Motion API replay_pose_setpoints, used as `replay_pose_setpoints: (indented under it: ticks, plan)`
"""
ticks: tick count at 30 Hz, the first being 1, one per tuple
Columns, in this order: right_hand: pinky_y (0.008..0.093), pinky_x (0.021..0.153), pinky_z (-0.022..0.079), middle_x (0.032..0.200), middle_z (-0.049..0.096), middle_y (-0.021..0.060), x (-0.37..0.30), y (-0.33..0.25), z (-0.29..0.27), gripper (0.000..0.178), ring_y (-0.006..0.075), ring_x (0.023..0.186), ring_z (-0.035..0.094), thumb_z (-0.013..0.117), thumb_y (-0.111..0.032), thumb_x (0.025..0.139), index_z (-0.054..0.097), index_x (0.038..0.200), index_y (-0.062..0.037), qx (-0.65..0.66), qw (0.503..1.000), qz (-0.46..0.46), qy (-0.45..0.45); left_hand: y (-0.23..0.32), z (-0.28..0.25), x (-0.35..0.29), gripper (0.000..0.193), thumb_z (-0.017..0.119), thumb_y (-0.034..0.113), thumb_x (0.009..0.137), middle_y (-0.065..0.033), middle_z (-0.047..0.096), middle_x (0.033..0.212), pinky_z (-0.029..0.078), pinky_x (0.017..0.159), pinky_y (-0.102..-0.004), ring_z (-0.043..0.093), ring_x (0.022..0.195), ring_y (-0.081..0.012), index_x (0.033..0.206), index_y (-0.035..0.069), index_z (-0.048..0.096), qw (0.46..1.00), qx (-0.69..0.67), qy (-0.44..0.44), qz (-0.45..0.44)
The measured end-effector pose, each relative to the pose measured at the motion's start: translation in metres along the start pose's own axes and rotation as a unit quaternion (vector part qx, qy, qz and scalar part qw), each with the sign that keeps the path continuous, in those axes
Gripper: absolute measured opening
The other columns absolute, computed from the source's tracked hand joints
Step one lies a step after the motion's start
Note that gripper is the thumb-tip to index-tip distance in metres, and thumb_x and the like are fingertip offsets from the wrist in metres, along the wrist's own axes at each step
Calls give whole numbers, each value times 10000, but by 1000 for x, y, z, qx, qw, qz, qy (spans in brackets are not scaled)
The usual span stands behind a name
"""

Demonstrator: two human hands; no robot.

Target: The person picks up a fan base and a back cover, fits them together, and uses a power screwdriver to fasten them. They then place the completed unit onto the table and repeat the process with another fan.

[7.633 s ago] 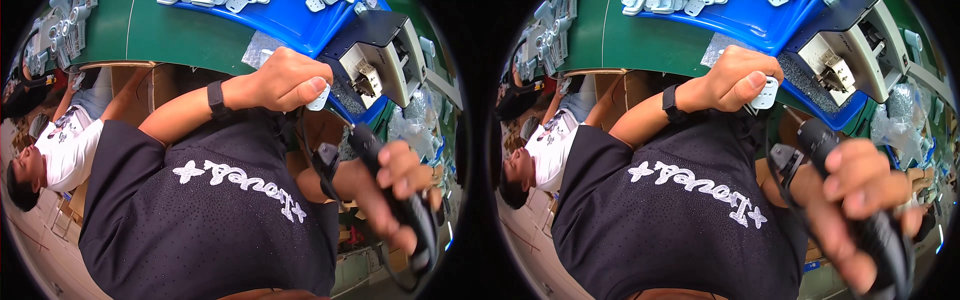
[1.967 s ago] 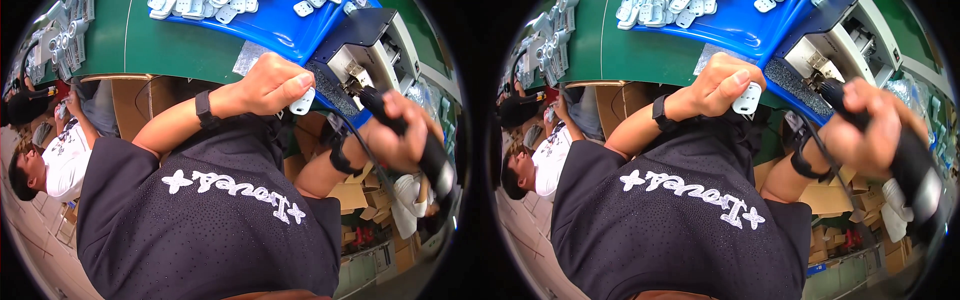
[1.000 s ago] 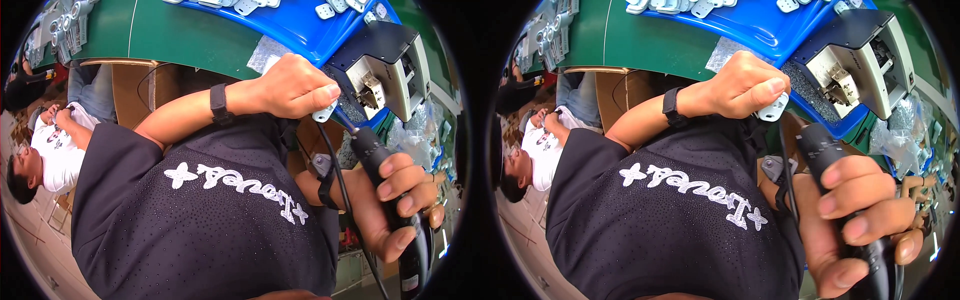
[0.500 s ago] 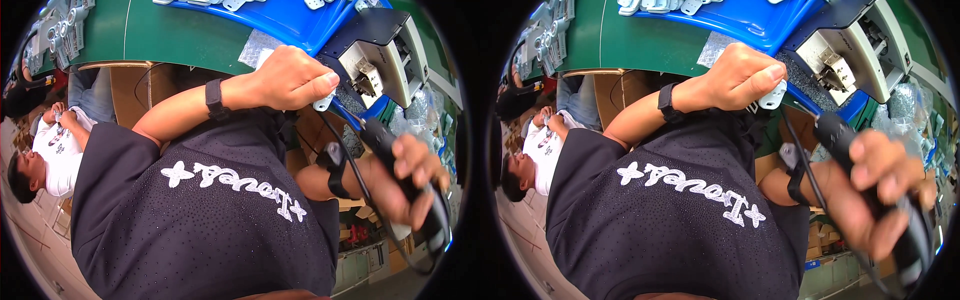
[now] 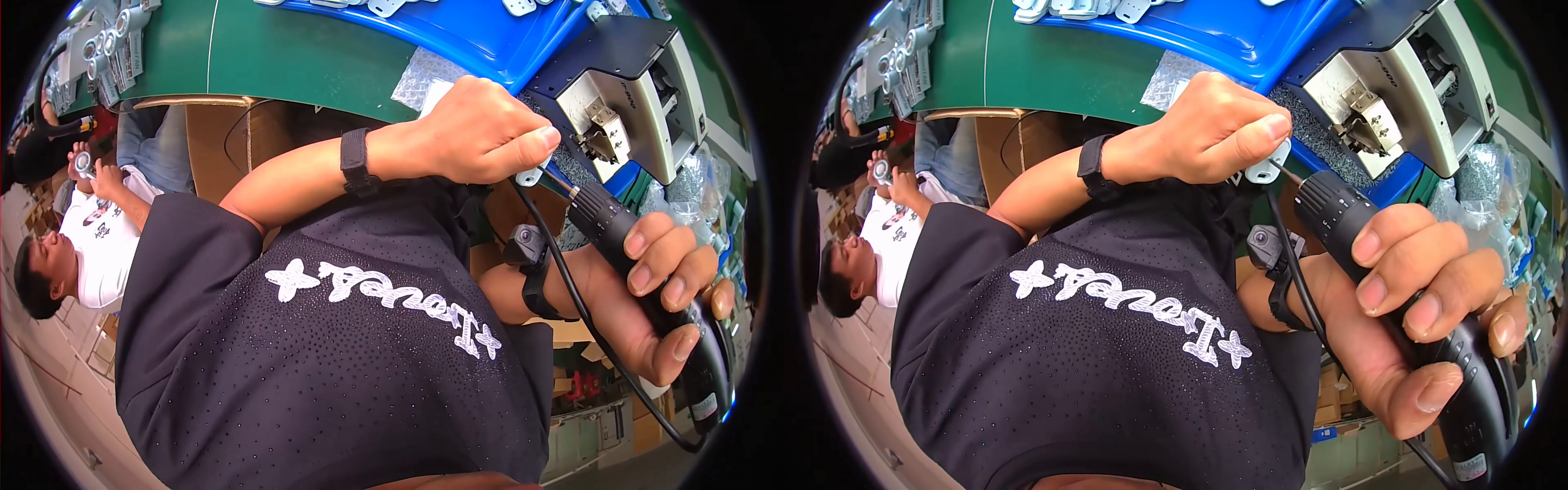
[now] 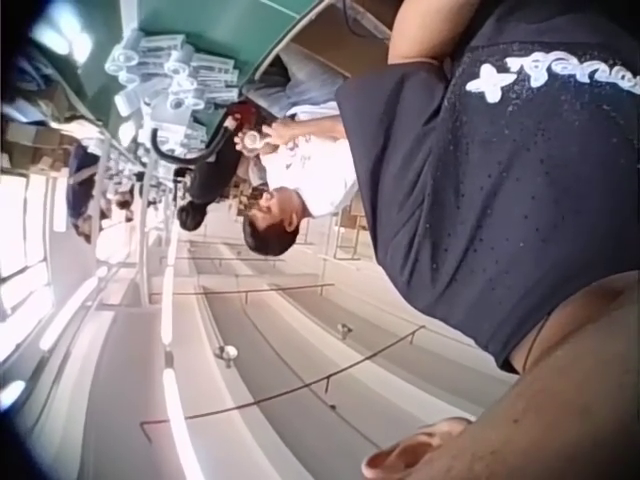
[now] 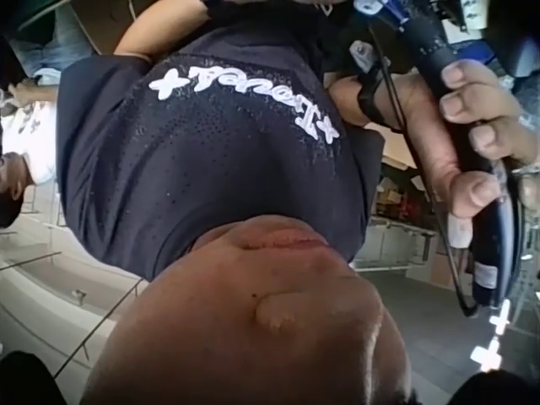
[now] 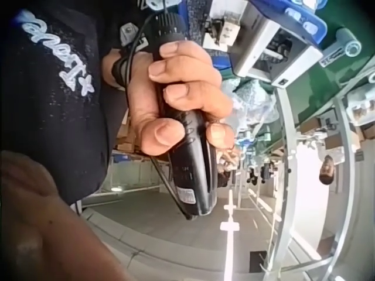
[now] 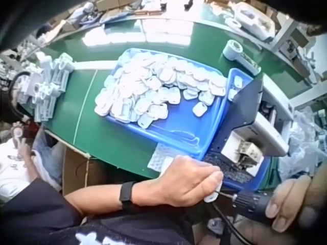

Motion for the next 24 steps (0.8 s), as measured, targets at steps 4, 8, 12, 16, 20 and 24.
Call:
replay_pose_setpoints:
  ticks: [4, 8, 12, 16, 20, 24]
  plan:
    - [377, 627, 403, 802, 505, 27, -4, 0, 2, 405, 153, 580, 471, 659, -318, 789, 549, 1120, -112, 1, 1000, -3, 2, -2, 2, -1, 432, 465, 268, 1015, -102, 482, 562, 362, 460, -386, 496, 476, -291, 652, 40, 510, 1000, -14, 19, 2]
    - [379, 627, 404, 822, 493, 29, -9, -6, 20, 466, 162, 576, 470, 663, -318, 798, 539, 1199, -115, -73, 995, -33, -67, -2, 2, 1, 439, 468, 275, 1014, -99, 478, 551, 359, 456, -388, 495, 471, -291, 640, 46, 504, 1000, -4, 11, -6]
    - [386, 623, 404, 837, 484, 28, -11, -4, 32, 559, 168, 596, 481, 682, -394, 821, 515, 1281, -123, -68, 990, -33, -115, -2, 2, 1, 446, 476, 287, 1009, -97, 472, 539, 359, 451, -387, 494, 467, -290, 628, 55, 499, 1000, 11, 18, -7]
    - [379, 634, 402, 835, 497, 25, -2, -7, 25, 596, 162, 609, 490, 674, -475, 813, 523, 1280, -138, -41, 992, -26, -118, -4, 4, 1, 449, 483, 294, 1002, -95, 465, 532, 357, 445, -390, 490, 460, -287, 619, 61, 494, 1000, 10, 14, -16]
    - [372, 643, 399, 828, 509, 22, 6, -7, 19, 626, 156, 612, 495, 660, -546, 794, 541, 1263, -149, -5, 994, -13, -111, -4, 3, -1, 454, 489, 299, 998, -94, 460, 526, 350, 439, -394, 482, 451, -284, 609, 66, 487, 1000, 17, 9, -21]
    - [364, 651, 397, 820, 521, 20, 4, -4, 24, 661, 149, 614, 499, 647, -616, 775, 559, 1245, -159, 4, 994, 0, -112, -3, 3, 0, 452, 493, 301, 995, -90, 458, 522, 343, 436, -395, 480, 447, -282, 606, 70, 489, 1000, 12, 19, -15]
Point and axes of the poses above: each hand's wrist, its own x-axis towards the middle knuckle, its own z-axis out of the palm, y = z × x, the point moved 9 cm from there along x, towards the middle knuckle
